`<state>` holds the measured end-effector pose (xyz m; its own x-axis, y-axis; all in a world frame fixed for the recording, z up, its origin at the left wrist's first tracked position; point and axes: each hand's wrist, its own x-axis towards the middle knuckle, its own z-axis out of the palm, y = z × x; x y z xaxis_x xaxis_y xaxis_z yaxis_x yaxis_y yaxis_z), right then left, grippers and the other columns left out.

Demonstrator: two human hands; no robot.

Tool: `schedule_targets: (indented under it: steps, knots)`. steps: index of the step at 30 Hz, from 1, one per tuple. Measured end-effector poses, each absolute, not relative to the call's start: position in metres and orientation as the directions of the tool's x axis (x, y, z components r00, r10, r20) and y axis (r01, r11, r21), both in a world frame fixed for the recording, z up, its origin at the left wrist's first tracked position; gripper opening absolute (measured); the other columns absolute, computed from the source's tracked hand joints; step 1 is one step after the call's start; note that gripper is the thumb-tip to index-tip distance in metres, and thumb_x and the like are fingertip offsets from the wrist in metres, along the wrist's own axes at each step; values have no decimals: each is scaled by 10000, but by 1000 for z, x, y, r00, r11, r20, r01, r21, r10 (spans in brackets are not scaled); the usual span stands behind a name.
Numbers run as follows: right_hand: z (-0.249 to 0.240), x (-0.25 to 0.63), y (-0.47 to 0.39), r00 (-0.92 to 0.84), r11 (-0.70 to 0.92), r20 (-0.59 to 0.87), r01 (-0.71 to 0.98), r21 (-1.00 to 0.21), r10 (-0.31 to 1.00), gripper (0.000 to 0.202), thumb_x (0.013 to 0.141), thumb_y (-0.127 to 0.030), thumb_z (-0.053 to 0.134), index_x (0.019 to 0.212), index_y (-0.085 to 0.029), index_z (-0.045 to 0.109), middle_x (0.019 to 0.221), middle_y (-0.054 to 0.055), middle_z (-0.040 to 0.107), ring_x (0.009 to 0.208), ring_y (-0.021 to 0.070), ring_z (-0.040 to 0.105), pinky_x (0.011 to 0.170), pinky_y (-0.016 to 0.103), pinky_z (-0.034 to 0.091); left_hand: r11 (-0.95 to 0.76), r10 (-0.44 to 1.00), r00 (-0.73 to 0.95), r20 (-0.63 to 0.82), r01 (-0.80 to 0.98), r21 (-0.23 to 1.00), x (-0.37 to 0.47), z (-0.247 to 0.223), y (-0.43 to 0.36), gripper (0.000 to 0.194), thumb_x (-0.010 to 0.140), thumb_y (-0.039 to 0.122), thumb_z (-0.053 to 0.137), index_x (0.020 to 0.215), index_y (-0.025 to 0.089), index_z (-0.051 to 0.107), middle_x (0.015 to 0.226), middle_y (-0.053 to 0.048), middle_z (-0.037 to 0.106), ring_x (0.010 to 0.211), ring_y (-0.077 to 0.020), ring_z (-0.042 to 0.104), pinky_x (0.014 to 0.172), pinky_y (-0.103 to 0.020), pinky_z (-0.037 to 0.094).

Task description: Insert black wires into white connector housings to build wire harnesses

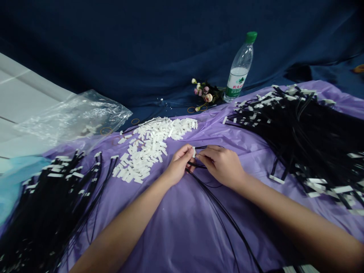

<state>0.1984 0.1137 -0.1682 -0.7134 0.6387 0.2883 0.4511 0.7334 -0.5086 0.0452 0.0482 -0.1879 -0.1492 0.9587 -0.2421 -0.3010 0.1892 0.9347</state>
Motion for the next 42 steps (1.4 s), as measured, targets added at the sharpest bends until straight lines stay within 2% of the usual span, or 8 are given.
schedule_targets:
  steps: [16, 21, 25, 27, 30, 34, 38, 42]
  knots:
    - [-168, 195, 110, -729, 804, 356, 460, -377, 584, 202, 926, -255, 526, 836, -214, 702, 789, -9, 679, 702, 149, 632, 648, 286, 379, 163, 963, -156, -219, -310, 937, 43, -194, 49, 300, 816, 454, 608, 783, 187, 476, 563, 64, 434, 409, -45, 413, 383, -148, 287]
    - [-169, 197, 115, -734, 824, 395, 407, -395, 552, 187, 912, -247, 551, 807, -196, 697, 738, 4, 652, 656, 148, 613, 628, 281, 405, 202, 959, -129, -251, -309, 929, 43, -191, 50, 326, 819, 472, 597, 763, 192, 439, 536, 71, 420, 387, -48, 409, 381, -150, 284]
    - [-169, 204, 123, -671, 847, 530, 319, -426, 519, 163, 911, -225, 544, 991, -165, 673, 875, 53, 658, 756, 162, 613, 671, 271, 465, 200, 948, -160, -275, -372, 906, 43, -189, 52, 318, 800, 453, 624, 768, 191, 446, 537, 69, 415, 383, -53, 401, 376, -157, 271]
    - [-165, 209, 124, -612, 895, 653, 279, -348, 445, 201, 894, -195, 560, 1074, -151, 638, 977, 87, 652, 859, 195, 602, 755, 313, 478, 183, 937, -195, -291, -433, 882, 42, -190, 53, 313, 789, 439, 641, 776, 188, 455, 562, 65, 425, 389, -49, 401, 383, -157, 281]
    - [-154, 216, 119, -589, 958, 756, 156, -239, 285, 180, 868, -146, 580, 1042, -150, 626, 922, 83, 650, 831, 187, 592, 749, 319, 474, 188, 909, -241, -340, -491, 851, 41, -189, 55, 330, 767, 443, 665, 778, 179, 468, 594, 59, 436, 399, -40, 398, 398, -155, 309]
    - [-146, 219, 108, -809, 925, 545, -2, -380, 222, 125, 902, -163, 509, 956, -165, 622, 786, 28, 646, 671, 126, 596, 594, 247, 434, 183, 889, -280, -362, -507, 842, 40, -189, 56, 355, 741, 460, 687, 776, 176, 477, 589, 56, 435, 402, -42, 400, 395, -151, 308]
    - [-155, 212, 106, -909, 879, 208, 256, -403, 360, 202, 927, -261, 473, 869, -185, 650, 732, 31, 655, 631, 160, 610, 566, 280, 381, 164, 893, -289, -344, -502, 849, 40, -188, 56, 324, 772, 448, 660, 792, 184, 473, 588, 58, 434, 407, -49, 416, 400, -153, 322]
    - [-166, 205, 109, -889, 774, 122, 307, -553, 440, 208, 932, -259, 477, 923, -207, 678, 810, 39, 693, 723, 162, 640, 639, 266, 402, 165, 908, -263, -327, -494, 854, 41, -187, 55, 328, 791, 458, 639, 792, 187, 454, 600, 56, 436, 429, -50, 434, 416, -149, 325]
